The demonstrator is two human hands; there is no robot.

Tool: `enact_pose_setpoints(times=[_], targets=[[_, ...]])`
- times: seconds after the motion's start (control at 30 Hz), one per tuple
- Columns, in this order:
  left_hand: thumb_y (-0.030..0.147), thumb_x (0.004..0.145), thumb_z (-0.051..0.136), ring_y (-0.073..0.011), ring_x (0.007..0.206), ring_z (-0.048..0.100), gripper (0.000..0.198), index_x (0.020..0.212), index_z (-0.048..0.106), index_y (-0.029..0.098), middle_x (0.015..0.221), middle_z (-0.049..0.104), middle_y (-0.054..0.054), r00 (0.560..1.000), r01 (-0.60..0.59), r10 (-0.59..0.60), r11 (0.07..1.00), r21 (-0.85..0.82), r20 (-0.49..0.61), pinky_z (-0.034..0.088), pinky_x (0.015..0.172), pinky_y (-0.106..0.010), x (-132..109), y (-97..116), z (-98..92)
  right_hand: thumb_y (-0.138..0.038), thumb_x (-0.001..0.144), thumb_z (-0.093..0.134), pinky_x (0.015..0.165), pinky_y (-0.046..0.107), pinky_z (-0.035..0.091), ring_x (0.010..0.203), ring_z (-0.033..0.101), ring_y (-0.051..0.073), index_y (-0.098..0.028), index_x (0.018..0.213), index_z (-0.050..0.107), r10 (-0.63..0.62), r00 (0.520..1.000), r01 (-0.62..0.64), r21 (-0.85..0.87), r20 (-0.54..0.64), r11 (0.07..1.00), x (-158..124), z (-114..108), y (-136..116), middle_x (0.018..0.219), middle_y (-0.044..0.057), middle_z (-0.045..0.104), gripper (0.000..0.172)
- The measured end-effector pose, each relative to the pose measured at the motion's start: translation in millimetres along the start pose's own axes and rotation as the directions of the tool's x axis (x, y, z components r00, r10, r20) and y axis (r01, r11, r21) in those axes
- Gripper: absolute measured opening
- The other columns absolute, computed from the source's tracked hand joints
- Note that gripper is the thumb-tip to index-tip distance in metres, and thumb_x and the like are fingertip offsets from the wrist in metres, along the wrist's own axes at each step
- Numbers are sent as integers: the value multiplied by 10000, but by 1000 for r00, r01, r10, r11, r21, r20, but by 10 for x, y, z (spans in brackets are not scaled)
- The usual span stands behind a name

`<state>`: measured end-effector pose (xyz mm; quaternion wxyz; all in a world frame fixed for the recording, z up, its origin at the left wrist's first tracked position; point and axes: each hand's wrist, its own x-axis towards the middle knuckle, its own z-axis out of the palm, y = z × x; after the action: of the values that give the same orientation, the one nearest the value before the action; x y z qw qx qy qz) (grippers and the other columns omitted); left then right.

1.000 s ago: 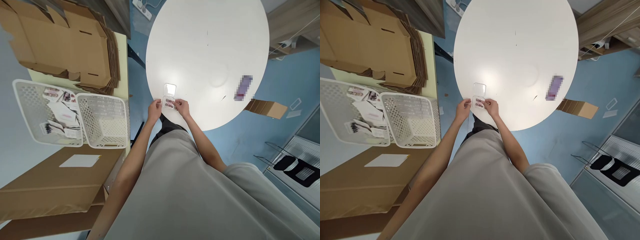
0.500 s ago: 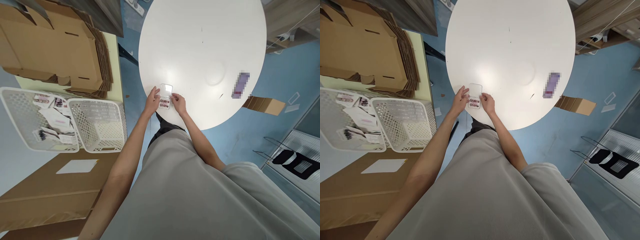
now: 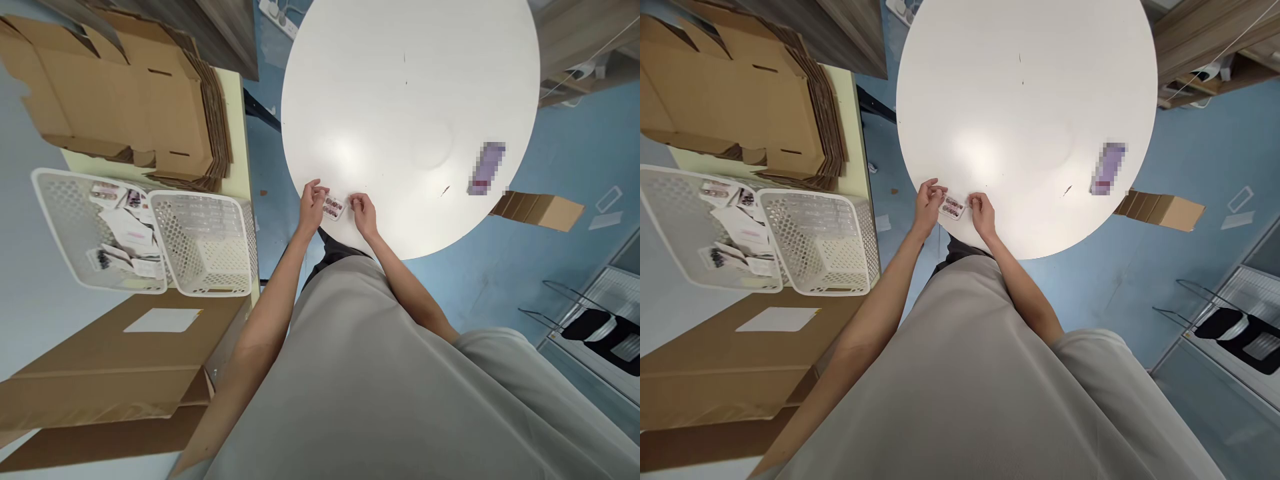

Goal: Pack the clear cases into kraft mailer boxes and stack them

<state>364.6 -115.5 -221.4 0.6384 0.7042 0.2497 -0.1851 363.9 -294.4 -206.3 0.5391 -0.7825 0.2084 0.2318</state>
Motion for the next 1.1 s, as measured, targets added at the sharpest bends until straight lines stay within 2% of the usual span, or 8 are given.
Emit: enact_pose_setpoints(times=[0.1,0.17,0.3,0.4,0.6,0.8,0.93,1.1], targets=[[470,1080,638,-255,1340,713,458,1479,595,249,1335,752,-154,1000,-10,11,998,64,-24,562,1167,-402,-92,-42,-2,-579,1073,579,1114,341,577,1177,731,203,-239,1105,697,10,1000,-10,-33,-19,999,-64,-53,75,1245,106,793,362],[455,1055,685,-264,1372,692,476,1471,608,236,1390,734,-167,999,-4,8,994,107,-38,558,1172,-404,-153,-81,-58,-581,1017,675,1074,357,602,1131,758,219,-230,1098,723,78,997,-79,-80,-21,994,-92,-78,130,1196,106,815,364],[399,1000,738,-277,1289,728,415,1358,716,189,1435,734,-195,999,24,-14,981,194,-51,586,1127,-415,-229,-198,-196,-550,951,777,896,346,655,856,796,210,-209,937,776,219,969,-204,-134,112,970,-134,-38,246,901,57,822,340],[389,958,753,-273,1162,771,314,1187,805,180,1317,798,-174,997,53,-37,965,257,-68,604,1103,-424,-241,-283,-237,-463,942,797,820,316,660,733,778,186,-201,797,783,247,947,-231,-99,208,968,-149,57,318,765,35,797,301],[398,887,820,-272,991,788,196,975,846,225,1067,863,-114,991,109,-79,950,293,-112,632,1034,-442,-236,-360,-208,-300,947,766,803,296,660,684,763,162,-200,717,769,279,946,-275,-46,163,960,-151,165,325,726,29,793,251],[272,839,846,-276,914,788,59,876,834,227,975,865,-110,986,151,-119,938,311,-120,633,995,-452,-163,-381,-227,-288,976,729,805,299,634,712,768,177,-215,721,762,238,964,-216,-168,118,962,-204,173,256,743,30,799,268],[291,831,874,-289,932,797,74,849,830,234,950,861,-107,986,154,-128,945,288,-108,627,1013,-466,-139,-339,-239,-316,999,699,845,318,617,740,777,198,-227,696,746,189,977,-157,-265,101,951,-223,178,166,740,31,801,320],[266,886,834,-302,1026,800,90,953,857,211,1043,861,-126,984,88,-46,965,246,-172,609,1060,-460,130,-95,-277,-326,1018,689,882,346,613,787,794,226,-228,710,749,63,996,-43,-274,63,961,109,201,-146,778,39,816,328]])
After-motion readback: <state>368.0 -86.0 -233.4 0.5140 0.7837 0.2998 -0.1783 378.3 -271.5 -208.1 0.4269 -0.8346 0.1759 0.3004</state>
